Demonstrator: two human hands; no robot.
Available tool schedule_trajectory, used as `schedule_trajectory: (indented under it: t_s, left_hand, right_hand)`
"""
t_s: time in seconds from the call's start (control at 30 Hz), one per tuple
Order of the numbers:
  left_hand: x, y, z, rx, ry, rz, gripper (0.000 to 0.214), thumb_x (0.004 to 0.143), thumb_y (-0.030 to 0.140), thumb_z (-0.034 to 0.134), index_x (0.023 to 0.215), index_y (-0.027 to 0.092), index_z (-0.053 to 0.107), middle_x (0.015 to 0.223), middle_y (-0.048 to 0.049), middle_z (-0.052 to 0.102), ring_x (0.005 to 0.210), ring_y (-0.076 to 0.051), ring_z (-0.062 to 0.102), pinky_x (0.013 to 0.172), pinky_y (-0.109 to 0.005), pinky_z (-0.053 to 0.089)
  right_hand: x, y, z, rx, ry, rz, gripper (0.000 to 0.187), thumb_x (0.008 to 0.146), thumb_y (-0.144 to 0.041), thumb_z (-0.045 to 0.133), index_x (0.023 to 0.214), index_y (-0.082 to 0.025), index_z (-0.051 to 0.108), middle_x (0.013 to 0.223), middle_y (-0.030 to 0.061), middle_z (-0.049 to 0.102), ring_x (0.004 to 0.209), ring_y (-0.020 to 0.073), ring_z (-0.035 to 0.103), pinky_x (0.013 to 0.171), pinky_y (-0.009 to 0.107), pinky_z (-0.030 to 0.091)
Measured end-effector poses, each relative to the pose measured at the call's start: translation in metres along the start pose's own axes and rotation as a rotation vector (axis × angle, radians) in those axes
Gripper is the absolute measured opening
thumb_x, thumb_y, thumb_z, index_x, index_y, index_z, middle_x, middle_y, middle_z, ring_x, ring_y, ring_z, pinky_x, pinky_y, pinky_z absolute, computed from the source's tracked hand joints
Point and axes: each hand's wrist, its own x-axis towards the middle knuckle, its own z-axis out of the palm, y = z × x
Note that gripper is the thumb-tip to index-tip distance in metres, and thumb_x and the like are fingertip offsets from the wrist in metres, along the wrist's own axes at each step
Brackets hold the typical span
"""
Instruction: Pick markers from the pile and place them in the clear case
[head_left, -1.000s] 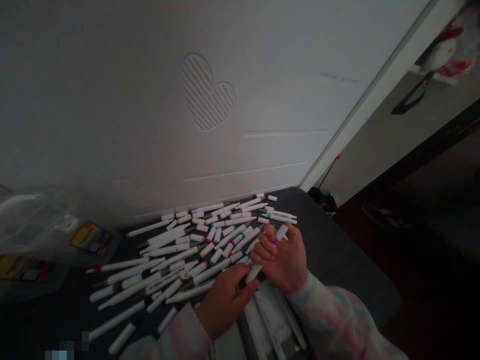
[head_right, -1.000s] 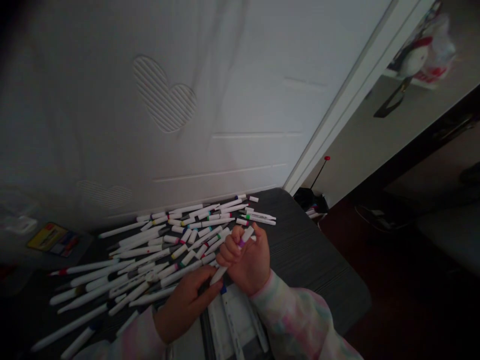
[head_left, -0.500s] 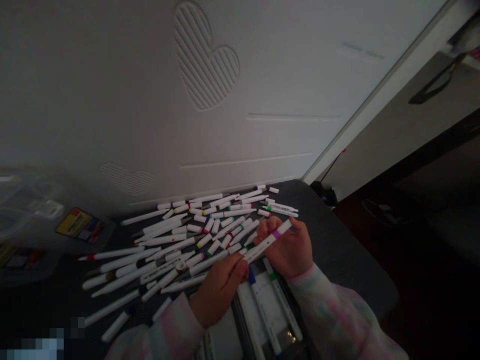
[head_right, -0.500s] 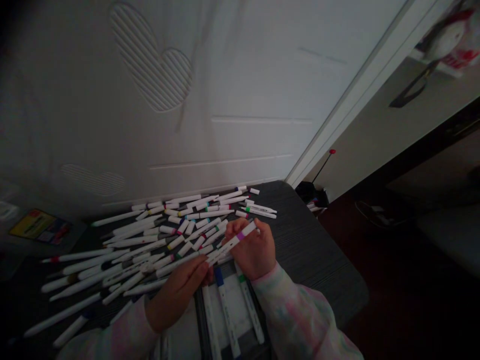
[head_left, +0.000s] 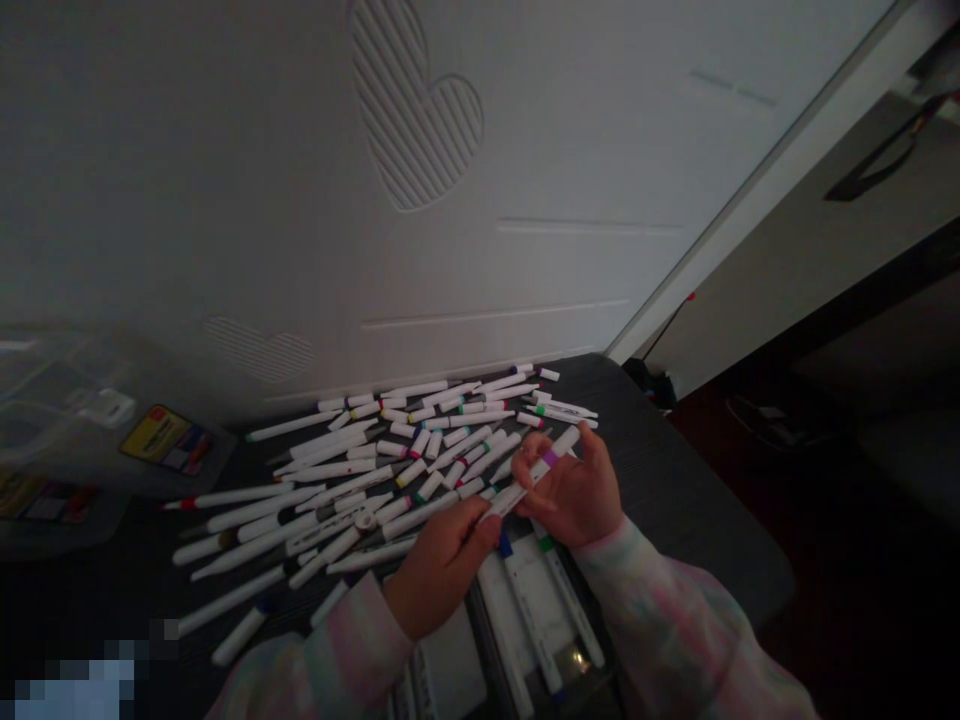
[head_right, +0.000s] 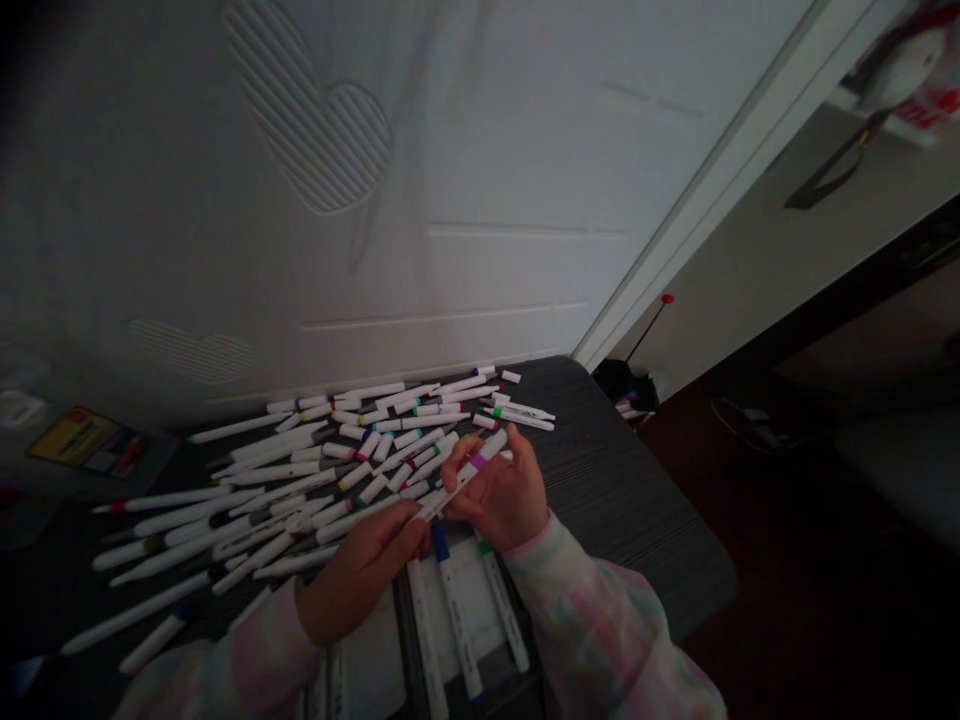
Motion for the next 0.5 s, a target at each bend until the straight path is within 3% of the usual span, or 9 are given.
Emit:
schedule_trajectory:
  t_s: [0.23,0.5]
  left_hand:
    - [0.0008,-0.0012,0.0002,0.037,-0.005,0.003,0.030,0.084,0.039,0.033,0.068,0.016,0.046,0.062,0.0020,0.043,0.060,-0.011,0.039,0.056,-0.024,0.030]
    - [0.0004,-0.0032,0.0016,0.049,-0.010,-0.022,0.028,0.082,0.038,0.038,0.073,0.015,0.049,0.062,0.0028,0.041,0.058,-0.010,0.037,0.054,-0.023,0.028]
  right_hand:
    - [0.0000,0.0003,-0.0010,0.014,0.006,0.015,0.053,0.075,-0.060,0.028,0.064,-0.015,0.052,0.057,-0.0004,0.049,0.038,0.0054,0.034,0.045,0.022,0.028]
    - [0.0001,0.0017,-0.0012,0.033,-0.011,0.004,0.054,0.076,-0.058,0.027,0.064,-0.014,0.055,0.055,-0.0006,0.046,0.040,0.0057,0.031,0.046,0.022,0.028]
